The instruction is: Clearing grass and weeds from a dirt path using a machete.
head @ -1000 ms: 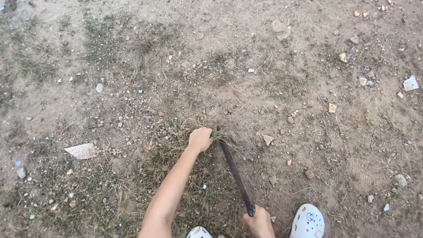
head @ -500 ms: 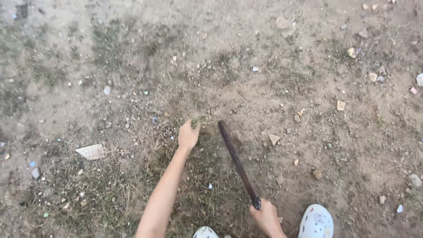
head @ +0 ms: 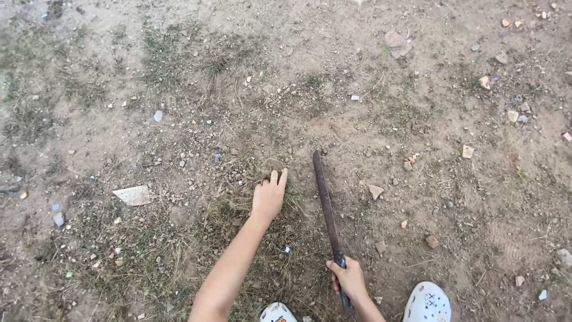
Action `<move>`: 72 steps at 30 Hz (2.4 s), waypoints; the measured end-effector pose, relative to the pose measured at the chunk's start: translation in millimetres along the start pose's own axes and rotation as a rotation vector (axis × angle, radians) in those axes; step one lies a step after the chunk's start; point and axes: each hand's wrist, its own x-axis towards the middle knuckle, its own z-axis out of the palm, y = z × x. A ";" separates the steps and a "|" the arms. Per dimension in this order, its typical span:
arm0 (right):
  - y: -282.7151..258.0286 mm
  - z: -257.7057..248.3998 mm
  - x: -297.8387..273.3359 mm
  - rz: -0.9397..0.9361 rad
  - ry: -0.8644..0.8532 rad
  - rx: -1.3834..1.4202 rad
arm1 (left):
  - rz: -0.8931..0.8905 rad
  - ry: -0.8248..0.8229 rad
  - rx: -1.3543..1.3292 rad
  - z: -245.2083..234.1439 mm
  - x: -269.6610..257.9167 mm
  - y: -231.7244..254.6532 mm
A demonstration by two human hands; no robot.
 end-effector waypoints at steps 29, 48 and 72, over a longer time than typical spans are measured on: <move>12.6 7.2 10.8 -0.191 -0.017 -0.130 | -0.543 -0.333 -0.877 53.9 43.2 -35.2; 28.3 10.4 -2.9 -0.046 -0.029 0.207 | -0.500 -0.314 -0.965 57.5 26.4 -36.2; 46.8 -2.9 27.6 -0.051 -0.214 -0.065 | -0.777 0.039 -1.647 20.2 9.5 -102.6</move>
